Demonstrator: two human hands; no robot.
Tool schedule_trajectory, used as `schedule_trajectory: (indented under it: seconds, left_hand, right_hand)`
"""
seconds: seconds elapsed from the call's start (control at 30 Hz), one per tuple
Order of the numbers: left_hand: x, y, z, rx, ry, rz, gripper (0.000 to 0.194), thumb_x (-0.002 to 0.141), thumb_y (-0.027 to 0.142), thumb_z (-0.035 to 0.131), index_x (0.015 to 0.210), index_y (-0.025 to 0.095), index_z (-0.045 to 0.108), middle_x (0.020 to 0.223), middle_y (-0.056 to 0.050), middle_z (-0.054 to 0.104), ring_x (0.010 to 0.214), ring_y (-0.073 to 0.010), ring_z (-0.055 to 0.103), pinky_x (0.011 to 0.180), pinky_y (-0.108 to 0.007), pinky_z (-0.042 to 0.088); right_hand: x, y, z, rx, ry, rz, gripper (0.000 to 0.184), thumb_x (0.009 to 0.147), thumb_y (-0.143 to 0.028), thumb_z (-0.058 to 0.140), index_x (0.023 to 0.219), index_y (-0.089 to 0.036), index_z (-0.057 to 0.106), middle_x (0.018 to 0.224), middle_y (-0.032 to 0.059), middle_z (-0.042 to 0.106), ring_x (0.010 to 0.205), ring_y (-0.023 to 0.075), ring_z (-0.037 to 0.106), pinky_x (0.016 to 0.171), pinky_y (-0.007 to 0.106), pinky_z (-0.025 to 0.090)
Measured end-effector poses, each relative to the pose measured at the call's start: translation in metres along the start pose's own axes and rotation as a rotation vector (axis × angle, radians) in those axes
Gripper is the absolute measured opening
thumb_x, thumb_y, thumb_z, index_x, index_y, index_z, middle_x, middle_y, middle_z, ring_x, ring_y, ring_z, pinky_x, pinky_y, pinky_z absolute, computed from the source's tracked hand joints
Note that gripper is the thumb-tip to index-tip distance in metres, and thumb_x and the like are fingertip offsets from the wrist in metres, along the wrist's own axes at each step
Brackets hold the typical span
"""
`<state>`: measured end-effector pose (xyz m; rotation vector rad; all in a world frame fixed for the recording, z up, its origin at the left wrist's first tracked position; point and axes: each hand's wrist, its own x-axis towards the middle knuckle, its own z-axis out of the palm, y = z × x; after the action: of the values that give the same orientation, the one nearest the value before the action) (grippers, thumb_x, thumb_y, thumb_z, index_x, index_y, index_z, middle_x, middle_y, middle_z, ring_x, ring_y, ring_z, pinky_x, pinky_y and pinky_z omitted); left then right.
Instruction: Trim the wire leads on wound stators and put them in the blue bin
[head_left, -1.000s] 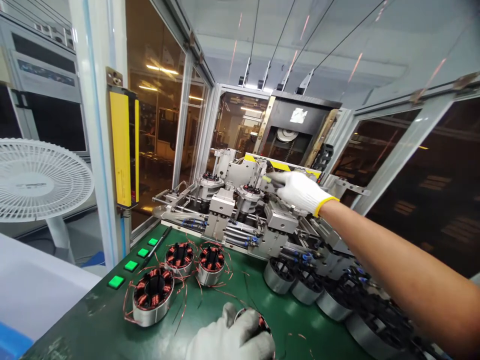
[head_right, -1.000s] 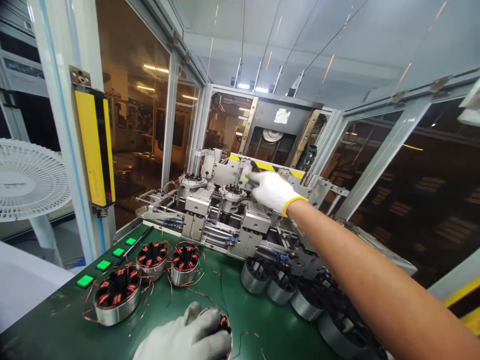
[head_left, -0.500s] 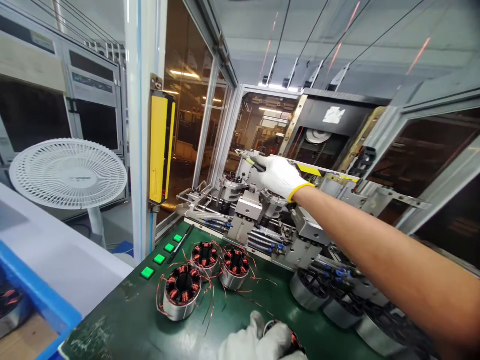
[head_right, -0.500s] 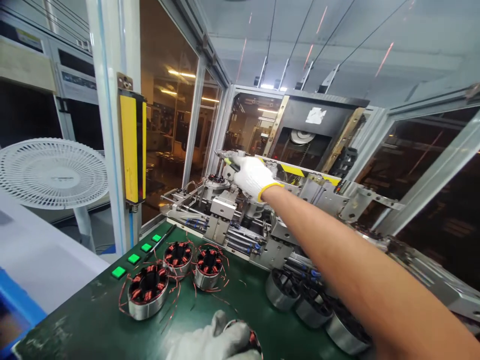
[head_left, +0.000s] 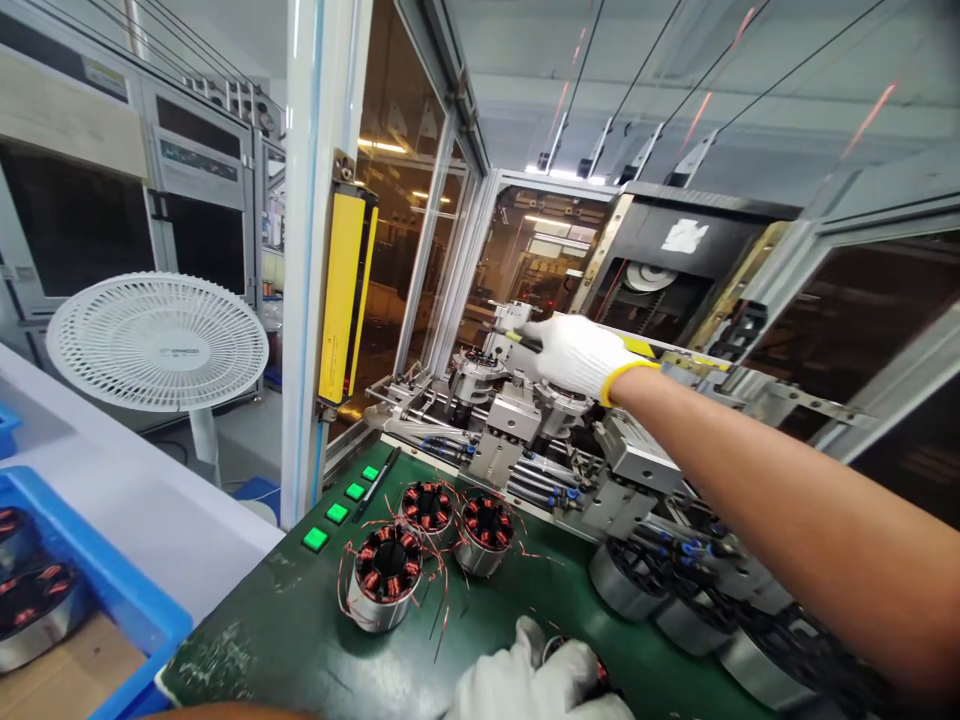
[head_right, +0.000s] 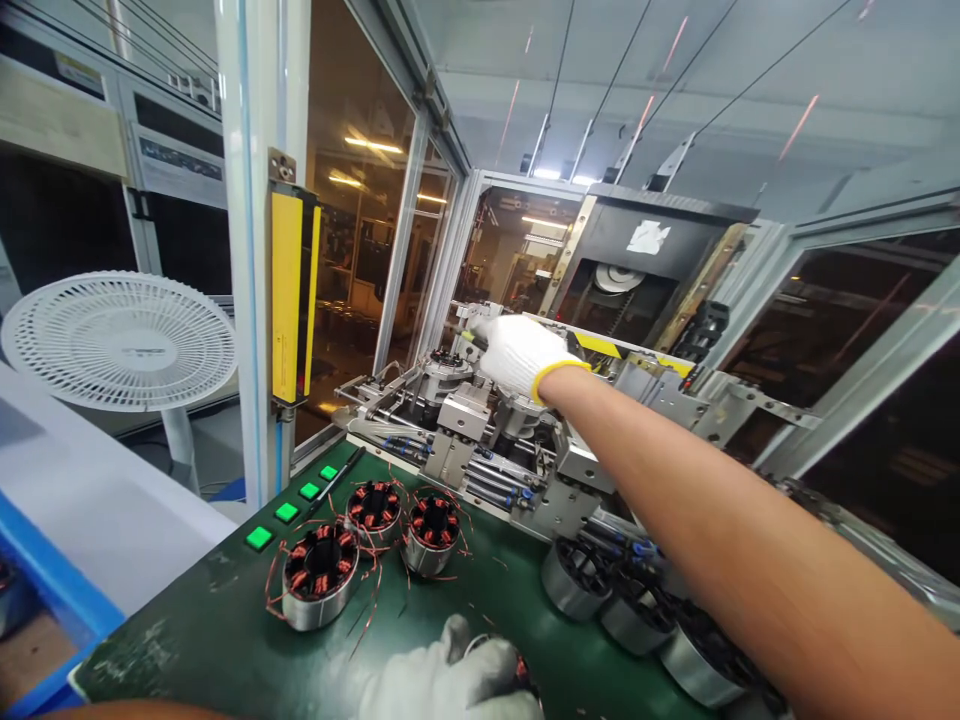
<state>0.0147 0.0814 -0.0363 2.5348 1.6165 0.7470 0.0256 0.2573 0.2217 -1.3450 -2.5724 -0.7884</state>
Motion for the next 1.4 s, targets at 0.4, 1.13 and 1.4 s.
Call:
schedule_trajectory:
  seconds: [0.4, 1.13, 1.4]
  left_hand:
    - [-0.01, 0.017, -0.048, 0.122, 0.036, 0.347, 0.016, 0.088, 0.032, 0.048, 0.093, 0.029, 0.062, 0.103, -0.001, 0.066, 0.1, -0.0205, 0.058, 0.068, -0.027, 0.052]
    - [-0.089, 0.025, -0.046, 0.284, 0.318, 0.331, 0.028, 0.089, 0.018, 0.041, 0.109, 0.026, 0.06, 0.123, 0.0, 0.062, 0.12, -0.0237, 0.052, 0.091, -0.037, 0.052]
    - [-0.089, 0.029, -0.044, 0.286, 0.363, 0.329, 0.028, 0.089, 0.018, 0.042, 0.109, 0.024, 0.06, 0.121, -0.003, 0.063, 0.121, -0.0243, 0.051, 0.093, -0.039, 0.051]
  right_hand:
    - [-0.329, 0.046, 0.062, 0.314, -0.179, 0.529, 0.051, 0.075, -0.027, 0.051, 0.126, -0.025, 0.057, 0.117, 0.0074, 0.063, 0.101, 0.025, 0.061, 0.084, 0.034, 0.048]
    - [-0.503, 0.102, 0.118, 0.188, -0.186, 0.946, 0.051, 0.093, -0.032, 0.026, 0.14, -0.017, 0.037, 0.123, 0.0167, 0.058, 0.105, 0.0304, 0.06, 0.089, 0.043, 0.044]
    - [-0.495, 0.099, 0.119, 0.21, -0.166, 0.929, 0.057, 0.091, -0.044, 0.032, 0.142, -0.019, 0.034, 0.129, 0.017, 0.053, 0.112, 0.031, 0.056, 0.091, 0.043, 0.043]
